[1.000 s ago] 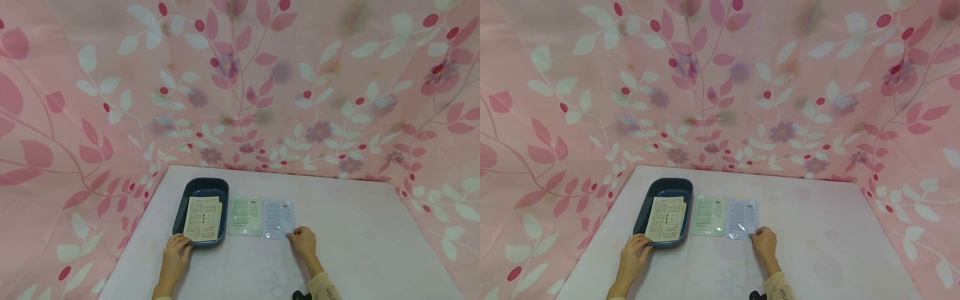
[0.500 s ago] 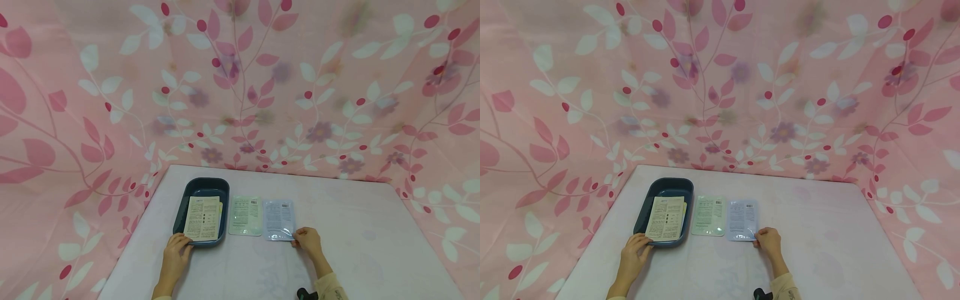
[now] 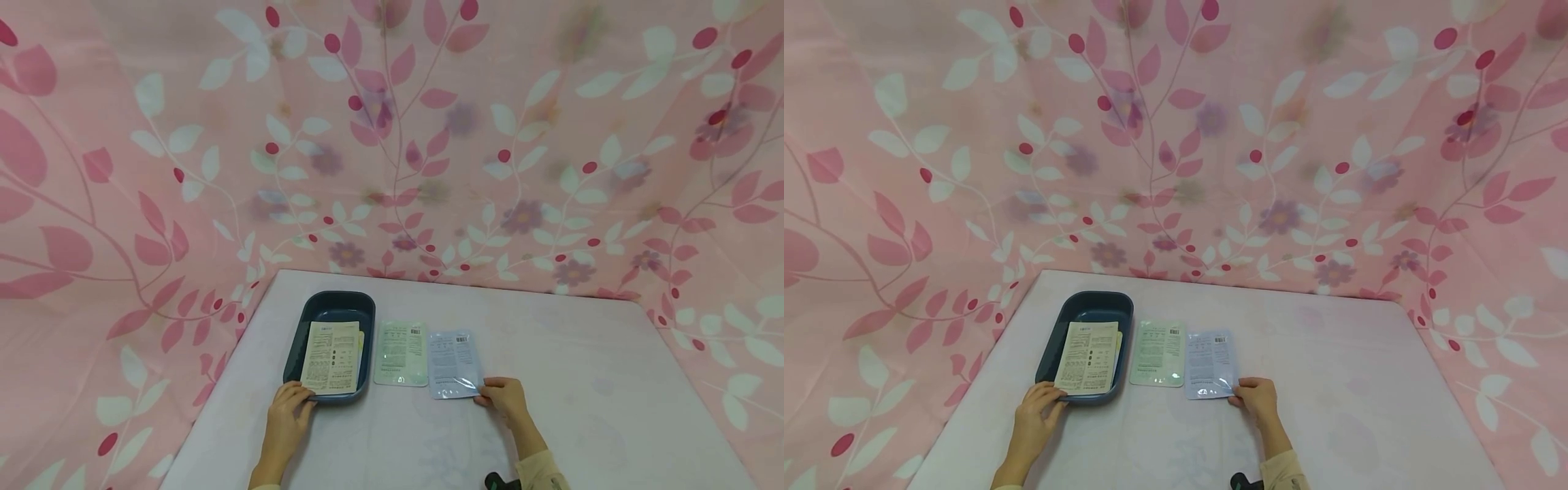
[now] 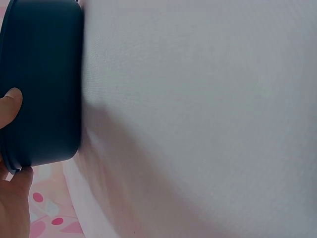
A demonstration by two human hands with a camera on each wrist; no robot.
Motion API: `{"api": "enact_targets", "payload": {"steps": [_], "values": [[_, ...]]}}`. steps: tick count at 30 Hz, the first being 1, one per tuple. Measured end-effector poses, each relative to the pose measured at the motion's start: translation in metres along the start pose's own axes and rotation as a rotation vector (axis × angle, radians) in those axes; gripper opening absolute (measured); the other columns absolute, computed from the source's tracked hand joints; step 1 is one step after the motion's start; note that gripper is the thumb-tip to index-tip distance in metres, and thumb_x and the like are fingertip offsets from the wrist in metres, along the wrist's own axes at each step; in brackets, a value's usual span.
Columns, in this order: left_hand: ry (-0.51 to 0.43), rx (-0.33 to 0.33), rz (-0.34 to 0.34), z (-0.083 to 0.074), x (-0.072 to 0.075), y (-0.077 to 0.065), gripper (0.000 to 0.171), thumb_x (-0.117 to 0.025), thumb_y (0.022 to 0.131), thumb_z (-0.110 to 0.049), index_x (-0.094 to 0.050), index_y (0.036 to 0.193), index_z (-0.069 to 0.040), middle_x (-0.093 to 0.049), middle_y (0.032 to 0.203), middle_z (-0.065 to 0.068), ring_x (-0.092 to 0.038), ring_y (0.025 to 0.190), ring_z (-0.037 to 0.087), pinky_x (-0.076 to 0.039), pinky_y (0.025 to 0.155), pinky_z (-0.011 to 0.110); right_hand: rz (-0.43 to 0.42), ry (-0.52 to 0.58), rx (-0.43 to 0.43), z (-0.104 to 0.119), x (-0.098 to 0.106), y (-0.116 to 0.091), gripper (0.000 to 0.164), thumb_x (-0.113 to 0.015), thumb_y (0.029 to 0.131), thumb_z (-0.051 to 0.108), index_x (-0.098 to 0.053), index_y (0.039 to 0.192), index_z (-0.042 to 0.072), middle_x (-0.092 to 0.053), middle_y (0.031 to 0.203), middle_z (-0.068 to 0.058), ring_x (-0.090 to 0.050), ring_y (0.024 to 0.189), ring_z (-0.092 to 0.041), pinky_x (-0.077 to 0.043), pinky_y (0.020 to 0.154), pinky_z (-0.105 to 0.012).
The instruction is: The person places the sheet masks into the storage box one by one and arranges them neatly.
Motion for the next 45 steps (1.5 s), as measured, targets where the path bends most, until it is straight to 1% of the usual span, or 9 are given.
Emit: {"api": "enact_targets", "payload": {"steps": [4, 10, 15, 20, 30, 36, 41, 43, 45], "values": [[-0.013, 0.004, -0.001, 0.000, 0.000, 0.000, 0.027, -0.081, 0.056, 0.016, -0.070, 0.077, 0.002, -0.066, 0.081, 0.009, -0.059, 0.092, 0.028, -0.034, 0.093, 0.007, -0.008, 0.045, 0.014, 0.004, 0.002, -0.003, 0.034, -0.059, 0.080, -0.013, -0.050, 0.110, -0.025, -0.061, 0.087, -0.023, -0.067, 0.060, -0.018, -0.057, 0.059, -0.024], [0.002, 0.001, -0.006, 0.001, 0.000, 0.000, 0.027, -0.081, 0.055, 0.015, -0.070, 0.076, 0.002, -0.067, 0.081, 0.010, -0.059, 0.092, 0.028, -0.041, 0.088, 0.022, -0.017, 0.118, 0.077, 0.018, 0.004, -0.008, 0.031, -0.059, 0.080, -0.015, -0.051, 0.108, -0.026, -0.063, 0.083, -0.015, -0.066, 0.062, -0.014, -0.058, 0.063, -0.024], [0.005, 0.023, 0.007, 0.002, -0.001, -0.001, 0.026, -0.081, 0.057, 0.015, -0.070, 0.077, 0.002, -0.067, 0.082, 0.009, -0.059, 0.093, 0.027, -0.038, 0.091, 0.016, -0.014, 0.107, 0.136, 0.035, 0.003, -0.013, 0.028, -0.058, 0.081, -0.015, -0.053, 0.108, -0.024, -0.065, 0.085, -0.016, -0.065, 0.065, -0.012, -0.058, 0.066, -0.023], [0.007, 0.027, 0.016, 0.003, -0.002, -0.001, 0.026, -0.081, 0.057, 0.014, -0.070, 0.078, 0.002, -0.067, 0.083, 0.010, -0.059, 0.094, 0.027, -0.039, 0.091, 0.019, -0.004, 0.102, 0.177, 0.052, -0.002, -0.018, 0.028, -0.058, 0.083, -0.015, -0.053, 0.109, -0.024, -0.065, 0.086, -0.018, -0.066, 0.064, -0.011, -0.058, 0.065, -0.022], [-0.010, 0.032, 0.013, 0.003, -0.001, -0.001, 0.026, -0.080, 0.058, 0.015, -0.070, 0.078, 0.003, -0.067, 0.083, 0.011, -0.059, 0.094, 0.027, -0.029, 0.095, 0.003, 0.034, 0.139, 0.287, 0.090, -0.018, -0.029, 0.025, -0.058, 0.082, -0.016, -0.055, 0.106, -0.025, -0.066, 0.086, -0.023, -0.067, 0.062, -0.012, -0.058, 0.064, -0.025], [-0.007, 0.029, 0.012, 0.002, -0.002, -0.001, 0.026, -0.080, 0.058, 0.015, -0.070, 0.078, 0.003, -0.067, 0.083, 0.011, -0.059, 0.094, 0.028, -0.032, 0.093, 0.007, 0.046, 0.160, 0.302, 0.097, -0.027, -0.029, 0.024, -0.058, 0.082, -0.017, -0.055, 0.104, -0.025, -0.065, 0.086, -0.023, -0.067, 0.062, -0.012, -0.058, 0.065, -0.025], [-0.005, 0.023, 0.006, 0.003, -0.002, -0.001, 0.026, -0.080, 0.057, 0.016, -0.070, 0.078, 0.003, -0.067, 0.082, 0.011, -0.059, 0.093, 0.027, -0.040, 0.091, 0.022, 0.069, 0.157, 0.312, 0.104, -0.040, -0.031, 0.023, -0.059, 0.082, -0.016, -0.057, 0.104, -0.023, -0.065, 0.088, -0.024, -0.067, 0.063, -0.013, -0.058, 0.065, -0.025], [-0.007, 0.024, 0.004, 0.003, -0.002, -0.001, 0.026, -0.080, 0.057, 0.016, -0.070, 0.077, 0.003, -0.067, 0.081, 0.010, -0.059, 0.093, 0.027, -0.040, 0.091, 0.021, 0.082, 0.161, 0.314, 0.108, -0.047, -0.032, 0.023, -0.059, 0.082, -0.016, -0.058, 0.103, -0.022, -0.065, 0.089, -0.026, -0.068, 0.063, -0.014, -0.058, 0.065, -0.025], [-0.012, 0.016, 0.000, 0.003, -0.002, -0.001, 0.026, -0.080, 0.056, 0.016, -0.070, 0.077, 0.003, -0.067, 0.081, 0.010, -0.059, 0.092, 0.027, -0.036, 0.093, 0.012, 0.097, 0.164, 0.321, 0.111, -0.054, -0.034, 0.022, -0.060, 0.081, -0.016, -0.058, 0.103, -0.022, -0.065, 0.090, -0.026, -0.068, 0.064, -0.015, -0.058, 0.066, -0.025]]}}
Point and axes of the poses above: each hand's wrist, its own y-axis towards the middle knuckle, its own x-axis out of the back of the hand, z = x × y, the point moved 7 cm from there along y, towards the middle knuckle
